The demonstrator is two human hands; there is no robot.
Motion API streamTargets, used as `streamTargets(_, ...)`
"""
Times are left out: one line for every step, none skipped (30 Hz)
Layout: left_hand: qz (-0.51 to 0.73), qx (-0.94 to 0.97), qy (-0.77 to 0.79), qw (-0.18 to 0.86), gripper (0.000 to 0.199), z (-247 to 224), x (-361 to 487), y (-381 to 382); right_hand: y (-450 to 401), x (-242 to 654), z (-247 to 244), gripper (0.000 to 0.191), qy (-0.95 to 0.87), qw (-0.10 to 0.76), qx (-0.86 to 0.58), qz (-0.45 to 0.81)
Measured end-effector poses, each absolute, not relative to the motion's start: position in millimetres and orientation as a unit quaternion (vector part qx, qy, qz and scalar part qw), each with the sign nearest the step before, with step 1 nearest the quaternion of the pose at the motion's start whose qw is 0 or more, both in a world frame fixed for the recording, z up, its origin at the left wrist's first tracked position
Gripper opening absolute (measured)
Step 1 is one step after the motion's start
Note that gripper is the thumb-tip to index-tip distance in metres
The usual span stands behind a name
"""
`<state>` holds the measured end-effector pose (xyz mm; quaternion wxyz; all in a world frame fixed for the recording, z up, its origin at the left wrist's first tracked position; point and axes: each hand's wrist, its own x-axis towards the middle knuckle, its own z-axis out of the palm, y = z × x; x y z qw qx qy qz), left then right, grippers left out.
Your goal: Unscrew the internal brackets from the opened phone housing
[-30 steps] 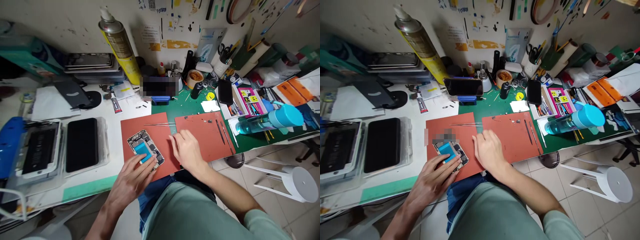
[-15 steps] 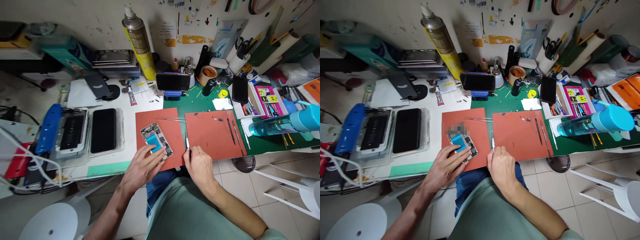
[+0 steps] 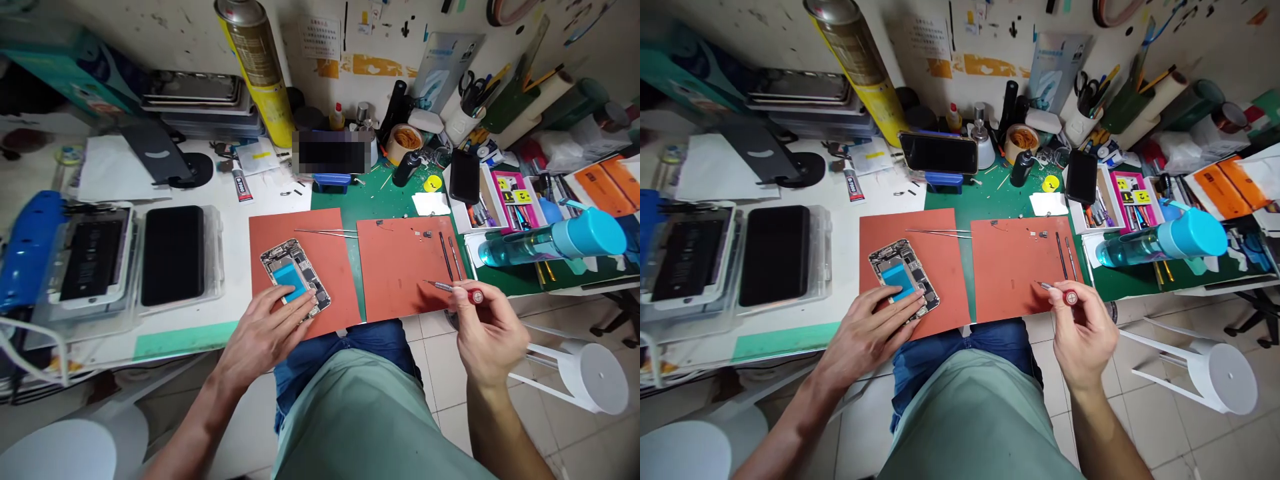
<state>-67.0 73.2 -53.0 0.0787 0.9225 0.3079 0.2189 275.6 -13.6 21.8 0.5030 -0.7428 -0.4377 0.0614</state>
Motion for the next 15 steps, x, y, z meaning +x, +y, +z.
streamTargets(0.218,0.922,0.309,0.082,0.052,-53,-67,73,-13,278,13,0.02,-0.427,0.496,-0.752,0.084)
streamTargets(0.218,0.921,0.311,0.085,0.053,-54,-67,73,-12,280,5,0.023,-0.421,0.482,-0.761,0.107)
streamTargets(0.219,0.921,0.311,0.087,0.054,-54,-68,73,-11,282,-3,0.027,-0.415,0.471,-0.767,0.13)
streamTargets(0.222,0.92,0.312,0.087,0.055,-54,-68,73,-11,283,-9,0.031,-0.41,0.465,-0.771,0.147)
streamTargets(0.226,0.919,0.312,0.088,0.056,-54,-68,73,-11,285,-13,0.036,-0.403,0.465,-0.772,0.157)
streamTargets(0.231,0.918,0.311,0.087,0.056,-55,-67,74,-11,287,-16,0.041,-0.394,0.472,-0.773,0.156)
streamTargets(0.235,0.917,0.31,0.086,0.056,-55,-67,74,-10,290,-18,0.047,-0.383,0.483,-0.774,0.146)
streamTargets(0.237,0.917,0.31,0.085,0.056,-54,-67,75,-9,293,-19,0.054,-0.373,0.499,-0.772,0.13)
streamTargets(0.238,0.917,0.31,0.083,0.057,-54,-67,75,-8,296,-20,0.059,-0.363,0.517,-0.767,0.114)
streamTargets(0.237,0.917,0.31,0.082,0.057,-54,-67,75,-7,299,-20,0.064,-0.355,0.535,-0.76,0.1)
streamTargets(0.236,0.918,0.31,0.082,0.058,-54,-66,76,-4,302,-21,0.066,-0.351,0.553,-0.75,0.093)
streamTargets(0.235,0.918,0.31,0.082,0.058,-53,-66,76,-2,305,-22,0.066,-0.348,0.569,-0.739,0.094)
streamTargets(0.234,0.918,0.31,0.083,0.059,-54,-66,76,0,307,-23,0.065,-0.346,0.581,-0.73,0.098)
streamTargets(0.233,0.917,0.311,0.085,0.058,-54,-66,76,3,309,-25,0.064,-0.345,0.588,-0.724,0.102)
streamTargets(0.233,0.917,0.312,0.088,0.056,-54,-67,76,5,311,-27,0.063,-0.345,0.592,-0.721,0.105)
